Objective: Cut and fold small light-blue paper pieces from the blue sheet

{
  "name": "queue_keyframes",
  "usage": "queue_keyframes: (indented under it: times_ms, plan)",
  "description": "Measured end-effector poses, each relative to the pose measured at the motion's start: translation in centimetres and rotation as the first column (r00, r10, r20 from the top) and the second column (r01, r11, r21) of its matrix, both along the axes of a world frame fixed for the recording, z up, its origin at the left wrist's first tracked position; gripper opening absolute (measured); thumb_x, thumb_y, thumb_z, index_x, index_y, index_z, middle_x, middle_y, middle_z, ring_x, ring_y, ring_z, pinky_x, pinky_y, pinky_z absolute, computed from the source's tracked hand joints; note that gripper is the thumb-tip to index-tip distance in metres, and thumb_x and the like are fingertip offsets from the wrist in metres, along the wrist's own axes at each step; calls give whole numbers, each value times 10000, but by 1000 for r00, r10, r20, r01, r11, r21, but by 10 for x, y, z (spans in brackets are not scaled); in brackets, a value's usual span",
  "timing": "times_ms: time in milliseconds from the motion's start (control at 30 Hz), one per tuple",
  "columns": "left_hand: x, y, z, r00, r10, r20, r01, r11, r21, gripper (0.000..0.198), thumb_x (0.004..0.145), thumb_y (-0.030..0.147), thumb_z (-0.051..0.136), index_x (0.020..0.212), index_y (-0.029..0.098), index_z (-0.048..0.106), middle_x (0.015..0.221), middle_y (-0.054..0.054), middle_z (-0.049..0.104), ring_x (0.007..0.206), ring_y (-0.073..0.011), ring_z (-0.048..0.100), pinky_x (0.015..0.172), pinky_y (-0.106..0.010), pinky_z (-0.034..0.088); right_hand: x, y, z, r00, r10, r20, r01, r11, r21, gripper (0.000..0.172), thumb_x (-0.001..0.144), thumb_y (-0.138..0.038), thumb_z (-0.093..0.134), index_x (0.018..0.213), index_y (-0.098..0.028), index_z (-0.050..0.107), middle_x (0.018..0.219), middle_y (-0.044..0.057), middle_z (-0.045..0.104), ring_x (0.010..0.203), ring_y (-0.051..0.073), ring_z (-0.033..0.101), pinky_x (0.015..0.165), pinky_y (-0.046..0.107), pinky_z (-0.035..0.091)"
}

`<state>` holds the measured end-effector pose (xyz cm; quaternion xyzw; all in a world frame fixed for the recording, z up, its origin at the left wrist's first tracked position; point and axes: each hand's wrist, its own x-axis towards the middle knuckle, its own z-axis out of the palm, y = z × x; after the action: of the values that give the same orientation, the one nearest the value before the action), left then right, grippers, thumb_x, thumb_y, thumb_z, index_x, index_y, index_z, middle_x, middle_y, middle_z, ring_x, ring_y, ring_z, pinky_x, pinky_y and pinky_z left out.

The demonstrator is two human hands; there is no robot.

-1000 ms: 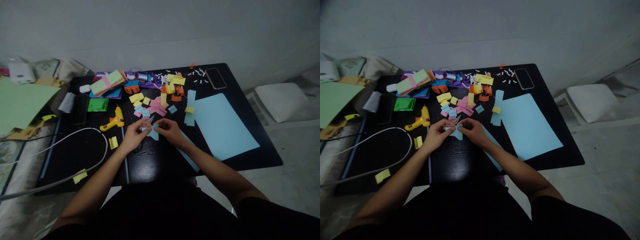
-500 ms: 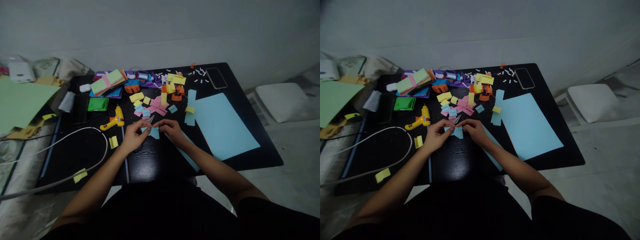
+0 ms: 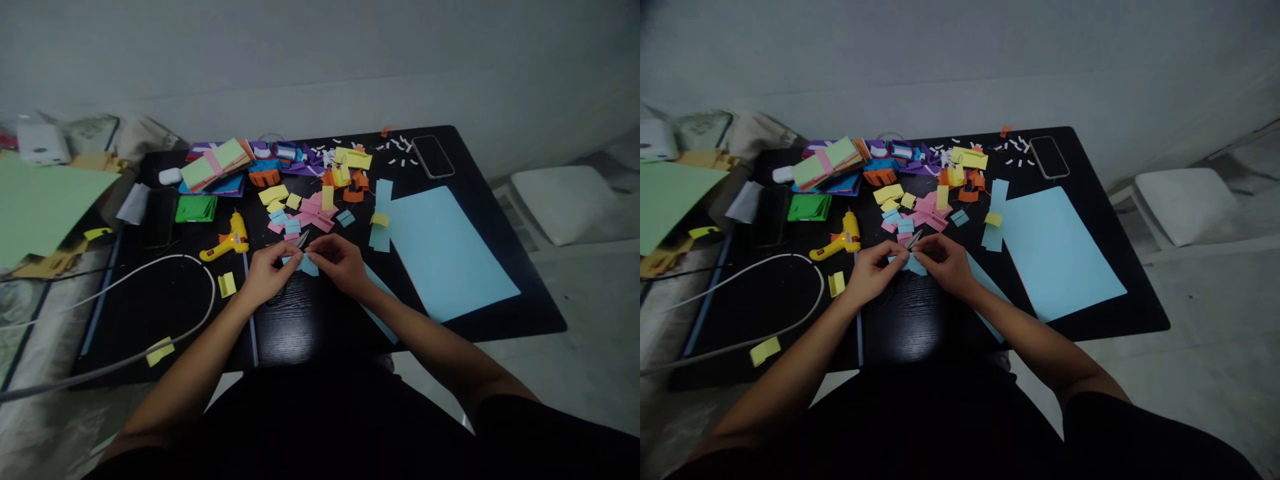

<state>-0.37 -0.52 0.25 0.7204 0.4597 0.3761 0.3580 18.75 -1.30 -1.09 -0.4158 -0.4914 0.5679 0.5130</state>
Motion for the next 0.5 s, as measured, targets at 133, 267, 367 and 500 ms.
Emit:
queue_keyframes:
  times_ms: [133, 267, 367, 500]
  plan:
    - [1, -1, 1, 1000, 17, 4, -17, 1000, 21, 165, 932, 322, 646, 877, 179, 710, 792, -8, 714, 730, -143, 654, 704, -256, 498, 1, 3, -4, 999, 43, -9, -43, 998, -49, 394, 694, -405, 900, 978, -220, 698, 937, 27, 749, 904, 184, 722, 884, 344, 597]
    - [1, -1, 0, 1000, 21, 14, -21, 1000, 0, 178, 907, 338, 667, 846, 176, 707, 712, 5, 665, 649, -127, 597, 636, -242, 471, 2, 5, -6, 999, 41, -6, -41, 997, -59, 376, 696, -430, 891, 948, -214, 715, 884, 19, 744, 868, 180, 715, 871, 347, 599]
    - [1, 0, 0, 1000, 9, 26, -8, 999, -32, 169, 892, 329, 671, 827, 175, 696, 675, 14, 644, 614, -119, 583, 613, -233, 467, 2, 4, -4, 998, 53, 22, -52, 997, -50, 342, 728, -422, 868, 959, -212, 729, 862, 16, 738, 843, 173, 706, 845, 331, 591]
    - [0, 0, 0, 1000, -18, 13, 18, 999, -38, 144, 885, 306, 666, 821, 179, 693, 677, 14, 653, 616, -120, 596, 619, -234, 474, 3, 4, -3, 993, 95, 65, -92, 994, -52, 261, 770, -418, 830, 903, -207, 753, 847, 22, 747, 810, 176, 701, 802, 324, 573]
